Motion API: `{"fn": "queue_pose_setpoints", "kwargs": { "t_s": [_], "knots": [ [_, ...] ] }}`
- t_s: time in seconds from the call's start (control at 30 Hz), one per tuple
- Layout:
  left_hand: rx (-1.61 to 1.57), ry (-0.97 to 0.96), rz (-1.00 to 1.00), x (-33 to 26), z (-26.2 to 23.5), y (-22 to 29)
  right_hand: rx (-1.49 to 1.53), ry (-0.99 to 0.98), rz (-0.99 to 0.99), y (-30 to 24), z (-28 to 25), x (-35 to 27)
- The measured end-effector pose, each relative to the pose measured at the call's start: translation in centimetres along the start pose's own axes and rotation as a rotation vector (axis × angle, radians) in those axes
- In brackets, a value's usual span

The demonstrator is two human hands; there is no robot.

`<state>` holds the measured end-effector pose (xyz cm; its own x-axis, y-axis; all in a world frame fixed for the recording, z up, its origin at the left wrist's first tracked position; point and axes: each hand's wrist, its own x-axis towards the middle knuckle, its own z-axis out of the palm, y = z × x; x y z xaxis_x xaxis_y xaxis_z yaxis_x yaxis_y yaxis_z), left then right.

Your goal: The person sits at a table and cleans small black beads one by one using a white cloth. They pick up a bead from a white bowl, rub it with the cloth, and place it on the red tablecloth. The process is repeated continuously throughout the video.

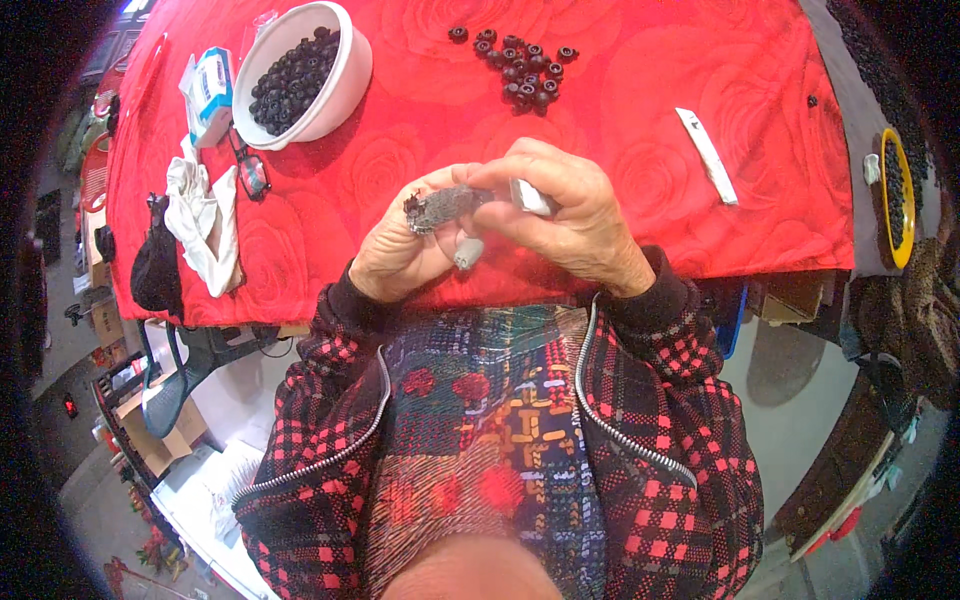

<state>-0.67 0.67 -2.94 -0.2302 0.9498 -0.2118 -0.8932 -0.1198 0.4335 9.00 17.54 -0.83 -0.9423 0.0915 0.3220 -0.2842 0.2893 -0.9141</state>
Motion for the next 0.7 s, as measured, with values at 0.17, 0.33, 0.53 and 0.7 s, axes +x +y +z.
{"fn": "queue_pose_setpoints", "kwargs": {
  "t_s": [0.17,0.33,0.53,0.7],
  "knots": [
    [0.281,0.144,-0.045,-1.3,1.3,0.5,-0.093,-0.001,-0.117,-0.2,0.4,0.2],
    [0.338,0.064,-0.132,-1.7,1.1,1.2,-0.122,-0.022,-0.167,-0.6,0.2,0.5],
    [0.353,0.132,0.052,-1.5,1.4,0.1,-0.216,0.082,-0.288,-0.5,0.8,0.5],
    [0.264,0.072,0.035,-1.5,1.7,0.5,-0.261,0.153,-0.336,-1.0,0.9,0.4]
  ]
}}
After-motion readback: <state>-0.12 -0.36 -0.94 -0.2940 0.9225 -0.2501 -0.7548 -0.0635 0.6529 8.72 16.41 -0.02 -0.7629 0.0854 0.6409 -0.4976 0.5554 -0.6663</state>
